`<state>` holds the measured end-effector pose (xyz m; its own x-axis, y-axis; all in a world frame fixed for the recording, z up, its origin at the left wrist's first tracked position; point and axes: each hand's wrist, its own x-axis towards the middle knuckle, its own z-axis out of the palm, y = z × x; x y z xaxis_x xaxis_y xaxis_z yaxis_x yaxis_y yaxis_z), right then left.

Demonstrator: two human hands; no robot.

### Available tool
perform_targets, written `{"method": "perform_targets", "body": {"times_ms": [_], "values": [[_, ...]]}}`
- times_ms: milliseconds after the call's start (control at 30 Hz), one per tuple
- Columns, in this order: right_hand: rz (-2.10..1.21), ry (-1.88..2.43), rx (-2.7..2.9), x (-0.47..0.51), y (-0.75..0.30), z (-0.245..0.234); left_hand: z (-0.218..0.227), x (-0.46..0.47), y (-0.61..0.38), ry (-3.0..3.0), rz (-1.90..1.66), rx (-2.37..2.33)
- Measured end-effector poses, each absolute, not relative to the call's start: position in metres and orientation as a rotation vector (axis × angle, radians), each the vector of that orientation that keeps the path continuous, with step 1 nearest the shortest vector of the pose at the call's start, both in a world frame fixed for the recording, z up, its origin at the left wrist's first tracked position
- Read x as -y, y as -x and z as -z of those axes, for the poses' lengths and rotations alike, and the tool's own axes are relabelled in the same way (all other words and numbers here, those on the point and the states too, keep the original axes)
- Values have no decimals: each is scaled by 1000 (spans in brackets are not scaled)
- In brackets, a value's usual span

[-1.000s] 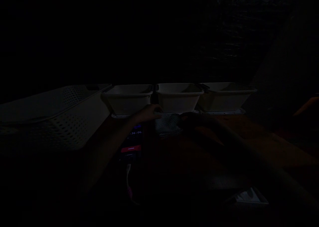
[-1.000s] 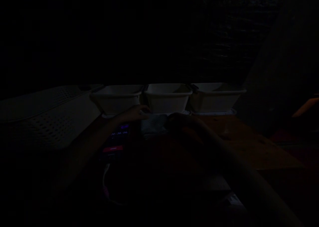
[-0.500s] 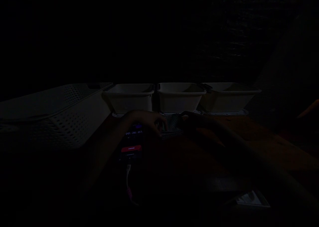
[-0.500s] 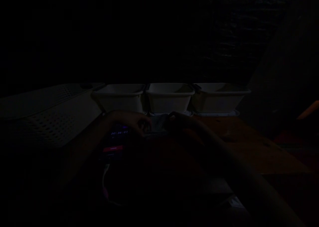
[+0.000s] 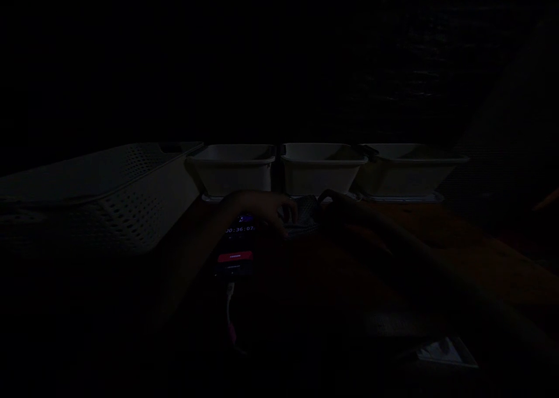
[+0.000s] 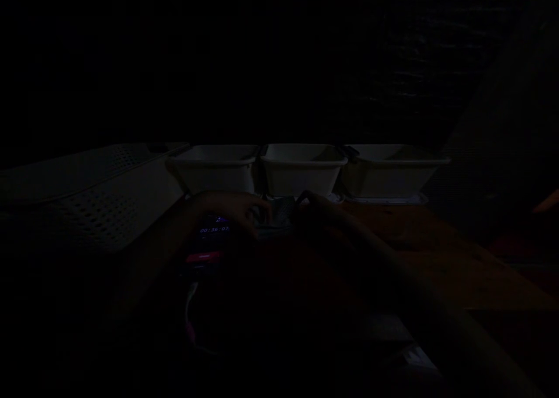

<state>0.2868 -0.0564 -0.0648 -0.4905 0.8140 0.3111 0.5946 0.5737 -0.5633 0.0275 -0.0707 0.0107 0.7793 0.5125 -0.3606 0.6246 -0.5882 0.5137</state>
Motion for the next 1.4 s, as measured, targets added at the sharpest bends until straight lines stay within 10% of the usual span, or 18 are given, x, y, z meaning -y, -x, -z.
{"method": "perform_targets", "body": {"times_ms": [367,1400], "values": [[-1,903,2301,71,-271,44,1,58,-29,-2569,174,-652],[-184,961,2698,99,-251,36,0,49,-22,-2513,12,-682]]}}
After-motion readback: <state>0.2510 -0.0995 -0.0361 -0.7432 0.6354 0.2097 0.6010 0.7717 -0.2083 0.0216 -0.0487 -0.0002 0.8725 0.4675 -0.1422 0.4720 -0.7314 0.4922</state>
